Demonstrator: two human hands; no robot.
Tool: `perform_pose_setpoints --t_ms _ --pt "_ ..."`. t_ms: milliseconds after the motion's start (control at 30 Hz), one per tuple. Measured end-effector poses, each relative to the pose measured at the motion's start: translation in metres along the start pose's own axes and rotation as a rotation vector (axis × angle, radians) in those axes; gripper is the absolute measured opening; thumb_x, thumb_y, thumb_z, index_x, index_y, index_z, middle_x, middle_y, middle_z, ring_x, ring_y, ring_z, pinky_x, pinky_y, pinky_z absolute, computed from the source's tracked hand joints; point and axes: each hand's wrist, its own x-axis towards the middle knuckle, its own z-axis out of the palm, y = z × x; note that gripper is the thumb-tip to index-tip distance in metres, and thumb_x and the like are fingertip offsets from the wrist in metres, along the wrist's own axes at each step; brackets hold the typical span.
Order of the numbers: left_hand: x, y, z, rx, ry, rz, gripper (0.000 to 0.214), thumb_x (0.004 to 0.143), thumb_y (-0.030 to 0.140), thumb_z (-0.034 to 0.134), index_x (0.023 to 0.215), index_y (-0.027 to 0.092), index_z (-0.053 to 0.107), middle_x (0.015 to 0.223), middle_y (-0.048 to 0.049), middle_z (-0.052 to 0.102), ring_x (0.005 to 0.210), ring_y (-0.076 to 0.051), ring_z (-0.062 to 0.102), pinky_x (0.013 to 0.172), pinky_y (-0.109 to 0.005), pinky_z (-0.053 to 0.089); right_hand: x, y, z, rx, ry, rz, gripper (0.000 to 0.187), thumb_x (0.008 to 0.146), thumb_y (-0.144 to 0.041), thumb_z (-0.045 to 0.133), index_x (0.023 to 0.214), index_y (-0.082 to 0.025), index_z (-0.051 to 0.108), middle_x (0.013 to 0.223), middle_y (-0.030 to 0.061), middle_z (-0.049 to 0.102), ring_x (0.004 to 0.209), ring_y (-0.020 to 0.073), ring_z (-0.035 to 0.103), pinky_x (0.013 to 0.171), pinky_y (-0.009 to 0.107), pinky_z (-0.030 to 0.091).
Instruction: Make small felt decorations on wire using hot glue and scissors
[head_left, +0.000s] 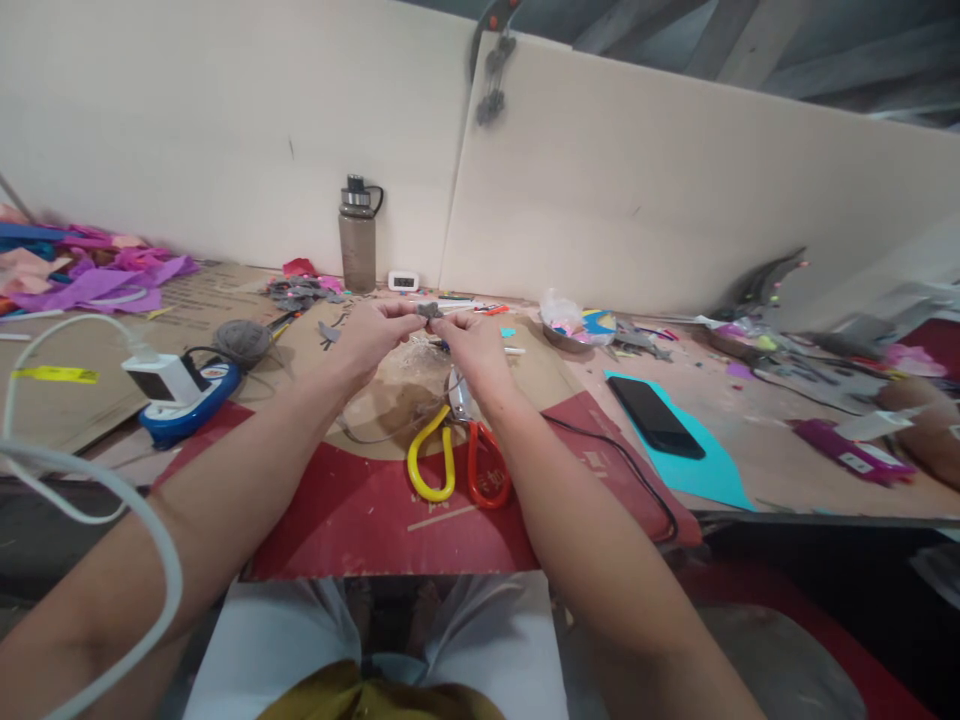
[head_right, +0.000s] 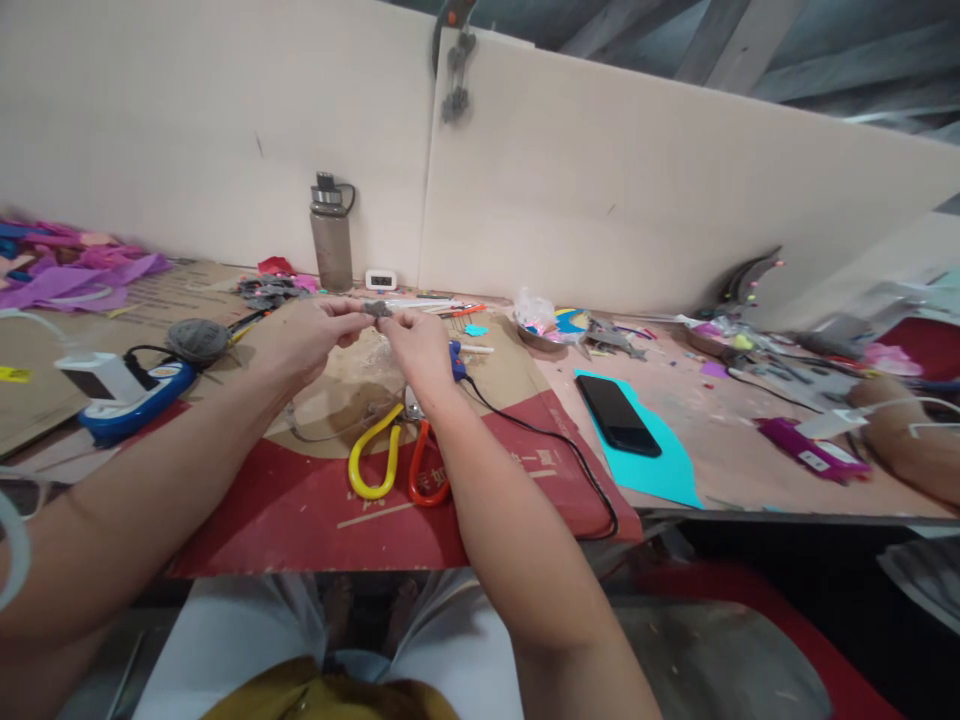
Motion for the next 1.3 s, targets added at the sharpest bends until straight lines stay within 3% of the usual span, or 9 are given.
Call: perform_pose_setpoints --t_ms 333,600,833,1067,1300 --pt "0.003 -0.002 0.000 0.051 0.045 0.002 0.009 0.062 0.024 0.062 0.061 0.016 0.066 0.052 -0.0002 0.054 0.053 -0.010 0.042 0.050 -0.023 0.032 0.003 0.003 0.000 -0.014 0.008 0.019 0.022 0.069 -0.036 0.056 0.056 -0.018 0.053 0.053 -0.0058 0.043 0.054 0.0087 0.038 0.055 0.023 0.031" --pt "0.000 0.001 0.002 0.069 0.063 -0.015 0.007 0.064 0.022 0.063 0.059 0.018 0.066 0.050 0.0002 0.054 0.054 -0.011 0.045 0.051 -0.023 0.033 0.004 0.000 0.000 0.127 -0.022 0.200 0.021 0.063 -0.035 0.060 0.054 -0.019 0.050 0.048 -0.0077 0.035 0.046 0.0072 0.029 0.049 0.024 0.025" --pt "-0.004 0.003 0.004 0.072 0.049 -0.009 0.010 0.066 0.021 0.062 0.058 0.017 0.065 0.051 0.0001 0.055 0.055 -0.011 0.047 0.052 -0.024 0.035 0.004 -0.003 -0.001 0.189 -0.028 0.238 0.019 0.060 -0.032 0.061 0.054 -0.019 0.050 0.048 -0.0084 0.033 0.047 0.0066 0.028 0.049 0.023 0.024" --pt "-0.004 0.003 0.007 0.048 0.056 -0.056 0.010 0.064 0.021 0.065 0.055 0.017 0.062 0.049 0.0001 0.054 0.053 -0.011 0.047 0.051 -0.024 0.034 0.003 0.003 0.000 -0.024 -0.002 0.099 0.020 0.064 -0.032 0.056 0.052 -0.019 0.047 0.049 -0.0069 0.039 0.050 0.0080 0.035 0.051 0.024 0.028" --pt "0.002 -0.011 0.006 0.060 0.076 -0.080 0.018 0.065 0.025 0.068 0.052 0.018 0.058 0.046 0.0006 0.051 0.049 -0.010 0.044 0.048 -0.024 0.032 -0.003 -0.002 0.007 -0.335 0.072 -0.059 0.019 0.070 -0.029 0.052 0.054 -0.019 0.052 0.053 -0.0029 0.049 0.054 0.0111 0.041 0.056 0.026 0.029"
